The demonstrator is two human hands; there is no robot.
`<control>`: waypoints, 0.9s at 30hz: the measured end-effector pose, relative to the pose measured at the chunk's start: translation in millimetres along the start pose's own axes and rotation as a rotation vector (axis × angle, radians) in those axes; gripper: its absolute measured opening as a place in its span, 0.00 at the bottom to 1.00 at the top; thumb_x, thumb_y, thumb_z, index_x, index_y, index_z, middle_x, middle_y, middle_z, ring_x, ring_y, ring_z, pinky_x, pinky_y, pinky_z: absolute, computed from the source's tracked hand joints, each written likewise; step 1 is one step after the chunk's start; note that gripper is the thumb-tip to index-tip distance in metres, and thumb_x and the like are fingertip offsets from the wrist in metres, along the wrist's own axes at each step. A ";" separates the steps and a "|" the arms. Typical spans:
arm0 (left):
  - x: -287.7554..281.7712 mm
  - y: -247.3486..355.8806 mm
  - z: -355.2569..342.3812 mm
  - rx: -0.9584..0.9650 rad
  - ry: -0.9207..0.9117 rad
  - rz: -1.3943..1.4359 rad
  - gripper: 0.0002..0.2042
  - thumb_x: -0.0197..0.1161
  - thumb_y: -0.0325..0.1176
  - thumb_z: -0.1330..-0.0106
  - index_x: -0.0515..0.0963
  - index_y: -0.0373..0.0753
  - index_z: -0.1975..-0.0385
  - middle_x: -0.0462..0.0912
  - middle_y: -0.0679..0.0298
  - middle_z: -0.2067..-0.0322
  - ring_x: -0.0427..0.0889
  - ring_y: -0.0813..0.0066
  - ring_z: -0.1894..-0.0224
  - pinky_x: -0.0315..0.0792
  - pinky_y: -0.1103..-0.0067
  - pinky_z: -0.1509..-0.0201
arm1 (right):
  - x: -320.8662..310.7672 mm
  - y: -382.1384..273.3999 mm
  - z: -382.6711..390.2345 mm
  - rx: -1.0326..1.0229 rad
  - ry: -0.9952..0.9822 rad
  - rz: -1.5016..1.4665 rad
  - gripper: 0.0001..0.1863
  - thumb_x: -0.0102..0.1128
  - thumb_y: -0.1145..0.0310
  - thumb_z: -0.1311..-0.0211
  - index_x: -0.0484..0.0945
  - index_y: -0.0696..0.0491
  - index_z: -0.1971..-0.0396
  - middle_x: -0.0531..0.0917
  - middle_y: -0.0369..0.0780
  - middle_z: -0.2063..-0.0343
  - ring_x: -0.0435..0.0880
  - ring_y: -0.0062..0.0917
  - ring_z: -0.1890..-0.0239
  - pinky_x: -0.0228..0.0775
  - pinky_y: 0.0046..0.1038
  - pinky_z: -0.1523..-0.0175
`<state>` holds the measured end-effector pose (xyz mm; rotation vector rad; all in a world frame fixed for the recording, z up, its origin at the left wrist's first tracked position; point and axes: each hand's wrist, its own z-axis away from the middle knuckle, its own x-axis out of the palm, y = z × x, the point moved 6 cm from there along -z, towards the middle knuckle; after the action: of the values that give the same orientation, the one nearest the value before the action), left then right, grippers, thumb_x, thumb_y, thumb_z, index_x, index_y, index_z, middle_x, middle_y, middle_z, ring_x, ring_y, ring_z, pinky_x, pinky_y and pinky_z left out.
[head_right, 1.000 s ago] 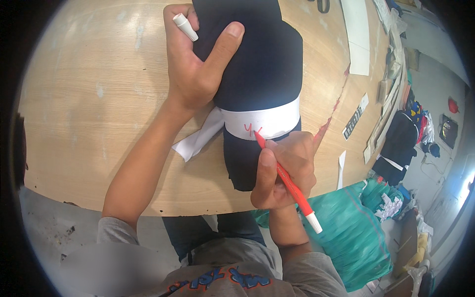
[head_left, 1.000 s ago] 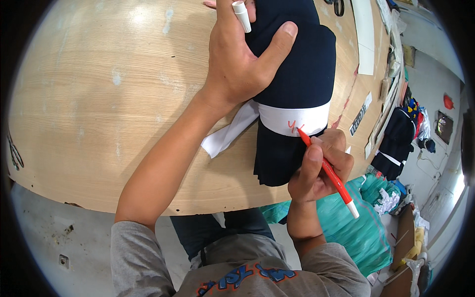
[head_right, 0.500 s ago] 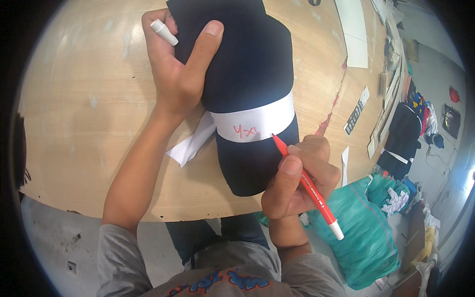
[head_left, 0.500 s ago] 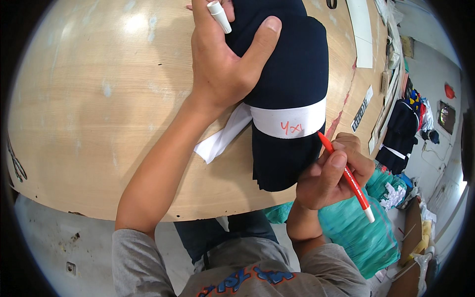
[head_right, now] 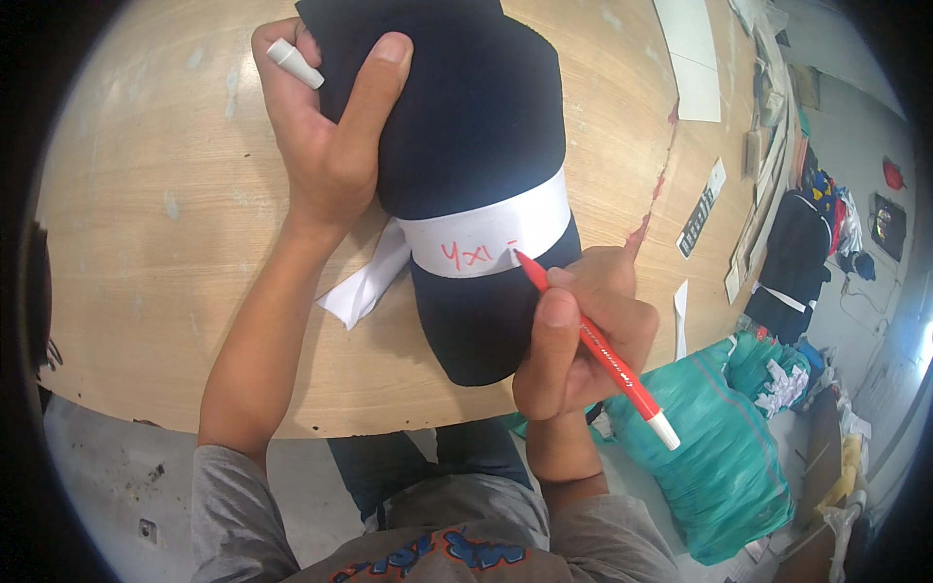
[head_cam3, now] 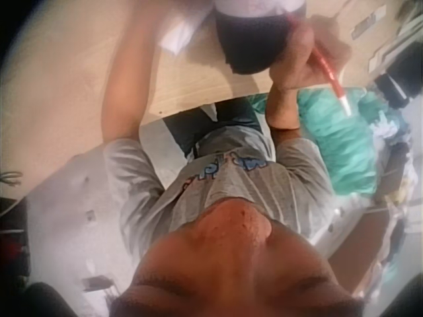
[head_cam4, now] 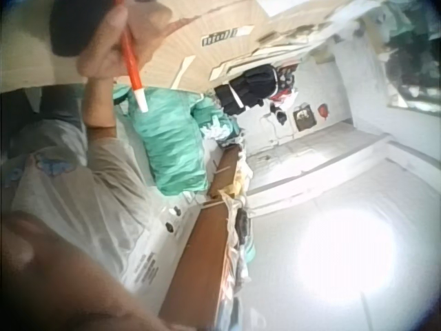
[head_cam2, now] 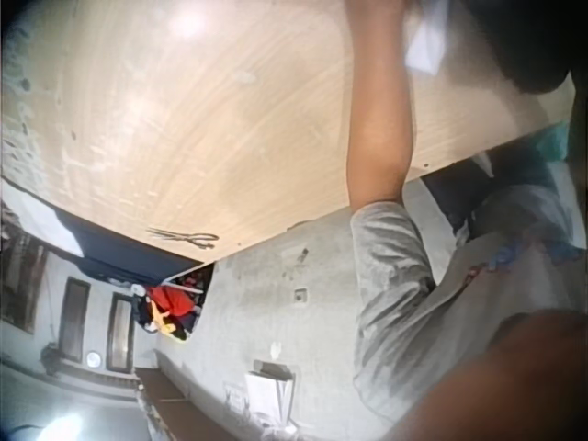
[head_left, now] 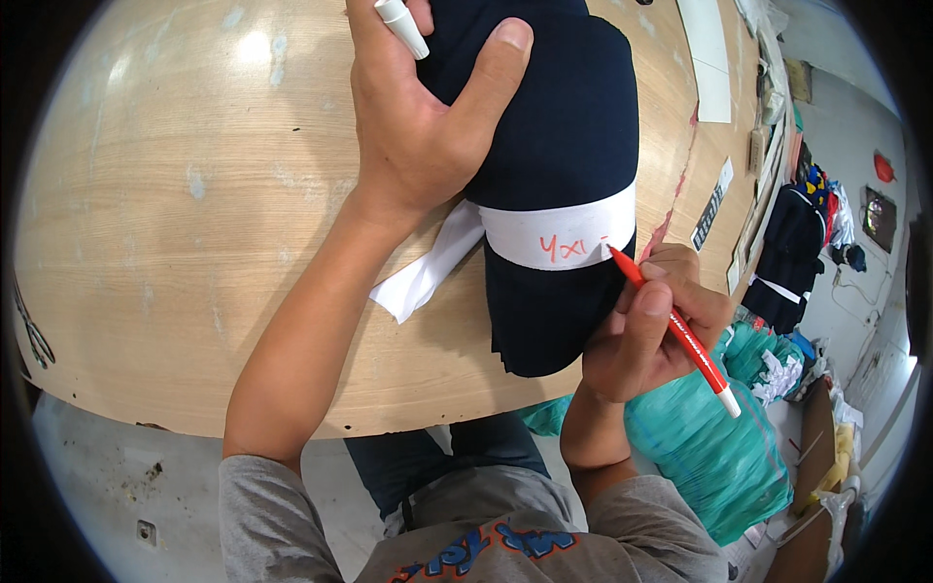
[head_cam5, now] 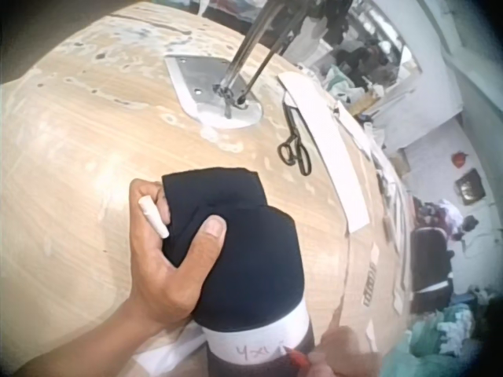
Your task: The person folds and stacks black fabric pieces, ties them with a white strip, and writes on the strip with a red marker. Then, the person and a coworker use a rotary cutter and straightedge to cut a large piece of black fabric on a table.
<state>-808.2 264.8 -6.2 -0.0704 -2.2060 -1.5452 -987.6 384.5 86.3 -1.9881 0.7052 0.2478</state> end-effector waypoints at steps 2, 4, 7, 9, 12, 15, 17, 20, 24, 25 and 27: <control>-5.5 -4.5 2.6 0.000 -0.028 -0.080 0.19 0.69 0.32 0.30 0.60 0.40 0.57 0.69 0.65 0.62 0.68 0.81 0.60 0.66 0.81 0.53 | 0.0 -1.3 0.2 0.054 0.026 0.031 0.09 0.58 0.69 0.30 0.71 0.59 0.66 0.72 0.37 0.82 0.66 0.19 0.77 0.59 0.26 0.61; -9.2 -9.0 3.5 0.011 -0.044 -0.147 0.21 0.71 0.35 0.30 0.61 0.39 0.55 0.70 0.66 0.61 0.69 0.81 0.58 0.67 0.81 0.51 | -3.1 -2.2 -1.8 0.107 0.027 0.000 0.09 0.58 0.69 0.29 0.71 0.59 0.64 0.73 0.39 0.80 0.67 0.19 0.75 0.60 0.26 0.62; -8.8 -8.4 3.3 0.015 -0.030 -0.152 0.20 0.70 0.35 0.29 0.61 0.40 0.55 0.69 0.66 0.60 0.69 0.82 0.57 0.66 0.81 0.50 | -12.5 -2.3 -7.2 0.137 -0.009 -0.059 0.07 0.58 0.71 0.28 0.71 0.59 0.61 0.76 0.40 0.75 0.70 0.20 0.72 0.61 0.26 0.63; -7.8 -7.4 3.3 0.019 -0.030 -0.154 0.20 0.70 0.34 0.29 0.61 0.40 0.55 0.69 0.66 0.59 0.69 0.82 0.56 0.66 0.82 0.50 | -13.6 2.4 -10.2 0.102 -0.029 0.008 0.08 0.59 0.71 0.28 0.72 0.59 0.62 0.76 0.40 0.75 0.70 0.20 0.72 0.60 0.26 0.63; -8.0 -8.7 5.2 -0.022 -0.028 -0.146 0.20 0.70 0.33 0.29 0.61 0.40 0.55 0.70 0.66 0.59 0.69 0.82 0.57 0.66 0.82 0.50 | -10.1 7.6 -11.8 0.111 -0.017 -0.034 0.08 0.60 0.70 0.29 0.72 0.59 0.64 0.77 0.41 0.75 0.68 0.19 0.75 0.60 0.24 0.65; -10.1 -9.3 3.3 0.013 -0.041 -0.175 0.19 0.69 0.32 0.29 0.60 0.40 0.55 0.71 0.66 0.60 0.69 0.82 0.57 0.66 0.82 0.50 | -8.8 11.9 -12.3 0.112 -0.023 -0.058 0.08 0.60 0.70 0.30 0.71 0.58 0.64 0.77 0.42 0.75 0.67 0.18 0.77 0.60 0.23 0.66; -9.1 -9.2 3.5 0.015 -0.051 -0.160 0.19 0.69 0.31 0.29 0.60 0.40 0.56 0.71 0.66 0.60 0.69 0.82 0.58 0.65 0.82 0.50 | -8.0 12.3 -12.0 0.115 -0.035 -0.061 0.08 0.60 0.71 0.30 0.71 0.58 0.64 0.77 0.42 0.75 0.67 0.19 0.77 0.60 0.23 0.66; -7.1 -8.6 4.2 -0.022 -0.056 -0.100 0.18 0.68 0.31 0.29 0.60 0.40 0.56 0.71 0.66 0.61 0.68 0.82 0.58 0.65 0.82 0.49 | -6.6 12.2 -11.7 0.118 -0.050 -0.059 0.08 0.60 0.72 0.30 0.71 0.58 0.64 0.77 0.42 0.74 0.67 0.19 0.77 0.60 0.23 0.66; -9.1 -8.7 3.5 0.004 -0.059 -0.146 0.19 0.68 0.32 0.29 0.60 0.40 0.55 0.71 0.66 0.61 0.68 0.82 0.57 0.64 0.81 0.48 | -6.3 13.3 -11.4 0.095 -0.050 -0.066 0.07 0.59 0.72 0.30 0.71 0.58 0.64 0.76 0.42 0.74 0.67 0.20 0.76 0.59 0.23 0.66; -9.6 -8.8 3.3 0.016 -0.061 -0.164 0.19 0.69 0.32 0.29 0.60 0.40 0.55 0.71 0.66 0.61 0.68 0.82 0.57 0.64 0.81 0.48 | -5.8 13.2 -11.5 0.090 -0.046 -0.071 0.07 0.59 0.72 0.30 0.71 0.58 0.64 0.76 0.42 0.74 0.67 0.20 0.75 0.59 0.23 0.66; -9.3 -8.7 3.2 0.015 -0.059 -0.161 0.19 0.69 0.32 0.29 0.61 0.40 0.55 0.71 0.66 0.60 0.68 0.82 0.57 0.64 0.81 0.48 | -5.2 12.8 -11.4 0.100 -0.040 -0.077 0.07 0.59 0.72 0.30 0.71 0.58 0.64 0.76 0.41 0.74 0.67 0.20 0.75 0.59 0.23 0.66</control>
<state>-803.4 266.4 -18.3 0.0689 -2.3181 -1.6303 -1000.5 372.2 84.9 -1.9056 0.6029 0.2021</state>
